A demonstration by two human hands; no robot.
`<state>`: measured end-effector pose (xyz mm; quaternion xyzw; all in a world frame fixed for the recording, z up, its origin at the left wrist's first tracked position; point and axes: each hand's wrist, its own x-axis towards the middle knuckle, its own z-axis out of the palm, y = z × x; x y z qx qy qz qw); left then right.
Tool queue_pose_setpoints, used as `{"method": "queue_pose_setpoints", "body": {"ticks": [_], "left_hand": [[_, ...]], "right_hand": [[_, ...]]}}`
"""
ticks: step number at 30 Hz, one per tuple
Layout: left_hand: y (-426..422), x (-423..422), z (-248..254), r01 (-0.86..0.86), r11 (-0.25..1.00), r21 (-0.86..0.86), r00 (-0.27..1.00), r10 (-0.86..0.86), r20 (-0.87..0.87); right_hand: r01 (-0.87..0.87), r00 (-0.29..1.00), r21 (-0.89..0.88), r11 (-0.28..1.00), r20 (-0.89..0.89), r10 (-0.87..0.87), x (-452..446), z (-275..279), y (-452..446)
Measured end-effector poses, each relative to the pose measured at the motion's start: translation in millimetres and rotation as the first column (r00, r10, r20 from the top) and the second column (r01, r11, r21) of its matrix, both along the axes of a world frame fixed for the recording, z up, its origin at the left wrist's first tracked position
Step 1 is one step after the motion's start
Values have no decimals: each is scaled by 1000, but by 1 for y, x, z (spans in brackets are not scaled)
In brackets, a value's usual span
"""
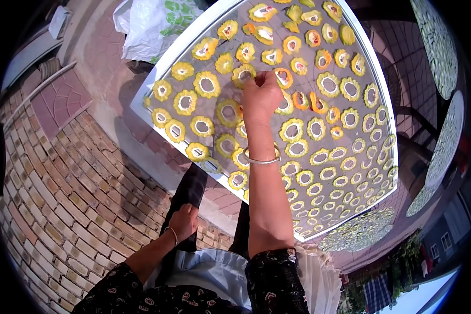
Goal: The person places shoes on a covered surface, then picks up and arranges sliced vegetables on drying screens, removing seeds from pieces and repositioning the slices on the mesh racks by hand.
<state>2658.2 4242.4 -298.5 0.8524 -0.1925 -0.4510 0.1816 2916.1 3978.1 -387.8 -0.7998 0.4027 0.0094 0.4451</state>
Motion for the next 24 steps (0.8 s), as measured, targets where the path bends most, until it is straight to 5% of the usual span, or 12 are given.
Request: {"method": "queue_pose_setpoints", "body": {"ticks": [3,6,9,19,24], "left_hand": [[0,0,1,9,1000,10,1000,-9,-20],[0,1,0,9,1000,12,1000,-8,-25],[0,2,0,-5,1000,4,1000,5,-19],[0,1,-1,-17,1000,-10,1000,17,-6],[-1,4,1,32,999,27,998,-30,-49]], "right_hand": [[-65,969,-289,955,212,130,-8,2,-1],[-251,914,-572,781,125,386,-15,3,6],[-401,878,-577,711,-21,478,-27,-3,14],[-406,890,-560,722,-63,451,-37,-7,5],[-297,951,-344,890,-22,309,-20,12,15]]}}
